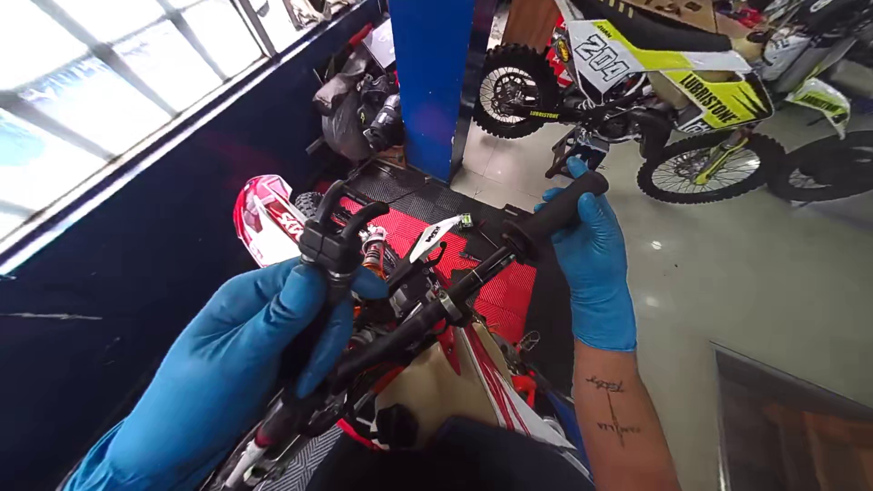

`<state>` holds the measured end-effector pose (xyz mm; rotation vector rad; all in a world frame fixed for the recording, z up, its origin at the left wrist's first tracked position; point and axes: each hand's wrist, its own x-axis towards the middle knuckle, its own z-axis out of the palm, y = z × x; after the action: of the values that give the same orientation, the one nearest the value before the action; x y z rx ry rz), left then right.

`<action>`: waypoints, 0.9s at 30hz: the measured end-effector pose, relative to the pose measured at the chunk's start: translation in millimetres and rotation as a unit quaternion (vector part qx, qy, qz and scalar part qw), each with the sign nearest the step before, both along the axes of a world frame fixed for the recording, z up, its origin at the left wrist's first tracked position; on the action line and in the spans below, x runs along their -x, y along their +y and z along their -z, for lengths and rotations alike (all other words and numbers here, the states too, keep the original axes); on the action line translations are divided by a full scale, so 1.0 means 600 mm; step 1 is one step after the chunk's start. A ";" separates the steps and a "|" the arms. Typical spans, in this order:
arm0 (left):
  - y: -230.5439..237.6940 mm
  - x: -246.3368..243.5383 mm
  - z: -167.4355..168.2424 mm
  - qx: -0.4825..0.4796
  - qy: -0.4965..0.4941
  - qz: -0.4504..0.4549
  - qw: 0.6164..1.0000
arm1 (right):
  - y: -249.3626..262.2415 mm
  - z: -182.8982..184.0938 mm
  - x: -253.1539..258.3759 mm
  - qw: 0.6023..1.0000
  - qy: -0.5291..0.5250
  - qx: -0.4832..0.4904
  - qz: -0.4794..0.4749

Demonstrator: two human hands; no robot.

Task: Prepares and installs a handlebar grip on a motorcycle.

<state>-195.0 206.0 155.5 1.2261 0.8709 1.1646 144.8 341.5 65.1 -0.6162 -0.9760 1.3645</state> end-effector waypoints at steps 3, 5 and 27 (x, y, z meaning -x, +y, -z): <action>-0.004 -0.005 -0.011 -0.005 0.006 -0.004 1.000 | -0.015 0.002 0.016 1.000 0.012 0.008 0.004; -0.007 -0.009 -0.019 -0.020 0.020 -0.012 1.000 | -0.020 0.002 0.018 1.000 0.017 0.014 0.007; 0.056 -0.075 -0.103 0.065 0.295 0.015 0.953 | 0.009 -0.031 -0.033 0.975 -0.207 -0.050 -0.057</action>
<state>-150.1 239.7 217.4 1.4967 1.3410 0.6995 164.6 346.7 83.7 -0.7963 -1.4247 1.3017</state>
